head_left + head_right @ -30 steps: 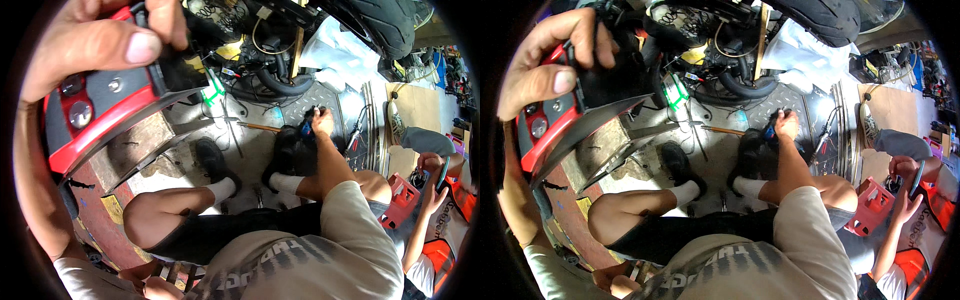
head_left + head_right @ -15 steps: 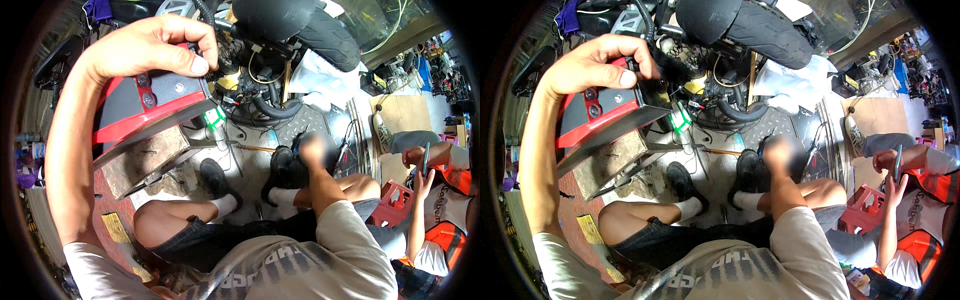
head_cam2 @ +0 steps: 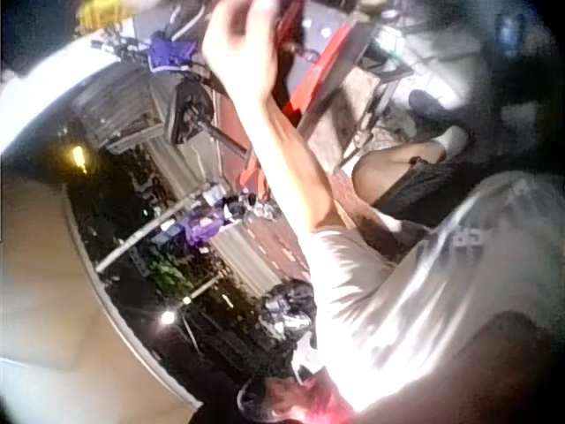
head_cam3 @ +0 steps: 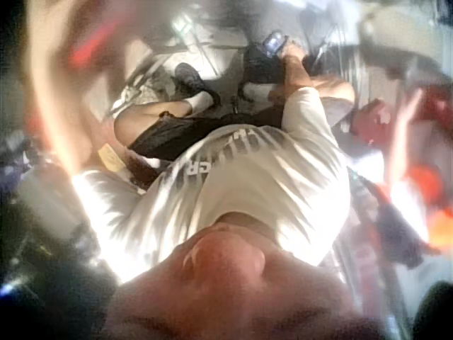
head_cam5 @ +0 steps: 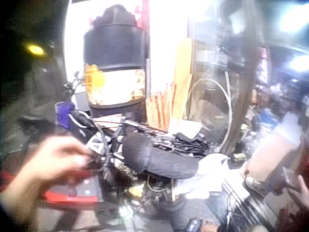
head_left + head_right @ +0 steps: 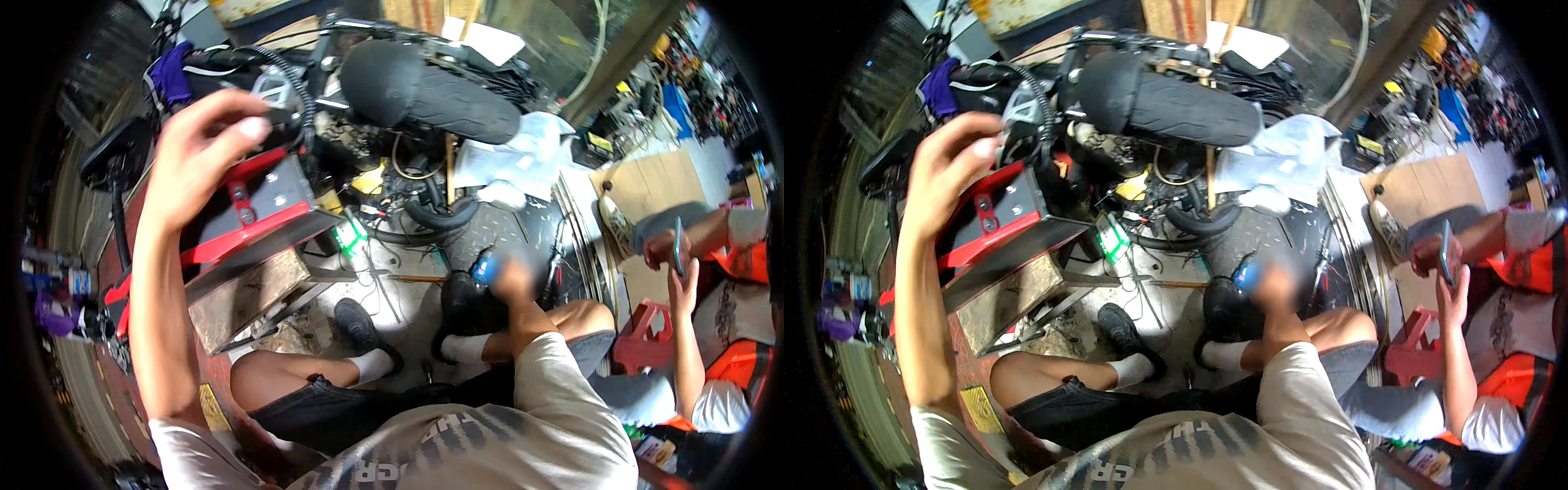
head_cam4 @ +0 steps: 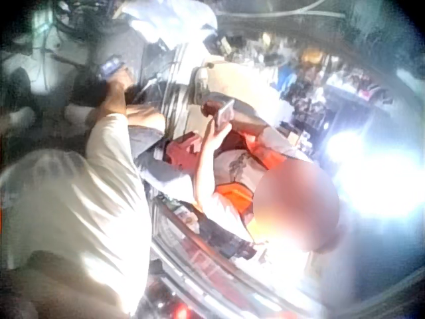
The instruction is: The person manipulates wires and electronic components inside a motorcycle's panel, uses a power drill to fasten screws, and handles plastic housing parts by hand.
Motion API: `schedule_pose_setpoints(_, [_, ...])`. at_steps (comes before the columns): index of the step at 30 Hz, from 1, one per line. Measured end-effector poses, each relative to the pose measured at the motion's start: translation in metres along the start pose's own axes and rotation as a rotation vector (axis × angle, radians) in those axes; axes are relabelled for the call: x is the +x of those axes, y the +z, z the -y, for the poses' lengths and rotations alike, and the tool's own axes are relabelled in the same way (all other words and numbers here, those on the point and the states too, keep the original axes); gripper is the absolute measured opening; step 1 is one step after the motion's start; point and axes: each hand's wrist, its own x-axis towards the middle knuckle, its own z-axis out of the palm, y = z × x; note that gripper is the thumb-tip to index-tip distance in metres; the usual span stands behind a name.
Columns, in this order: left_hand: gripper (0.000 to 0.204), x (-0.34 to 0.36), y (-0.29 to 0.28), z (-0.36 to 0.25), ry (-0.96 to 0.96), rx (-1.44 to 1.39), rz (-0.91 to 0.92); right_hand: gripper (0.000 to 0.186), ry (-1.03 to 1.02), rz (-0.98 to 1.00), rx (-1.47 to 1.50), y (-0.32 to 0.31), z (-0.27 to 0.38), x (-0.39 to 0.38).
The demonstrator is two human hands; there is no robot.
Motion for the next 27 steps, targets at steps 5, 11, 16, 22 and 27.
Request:
schedule_pose_setpoints(5, [0.025,-0.091,0.096,-0.03,0.203,-0.64,-0.317,0.045,0.094,0.107,0.205,-0.057,0.022,0.032])
schedule_pose_setpoints(11, [0.016,-0.12,0.287,0.03,-0.454,-0.874,0.189,0.047,0.214,0.595,0.245,-0.166,0.075,0.133])
schedule_pose_setpoints(16, [0.027,-0.132,0.34,0.084,-0.709,-0.976,0.022,0.067,0.064,0.617,0.599,-0.256,0.137,0.173])
schedule_pose_setpoints(22, [0.035,-0.124,0.329,0.052,-0.754,-1.36,0.064,0.076,-0.02,0.642,0.913,-0.329,0.188,0.136])
schedule_pose_setpoints(27, [0.027,-0.145,0.337,0.061,-0.706,-1.373,0.099,0.077,0.053,0.729,1.025,-0.331,0.204,0.108])
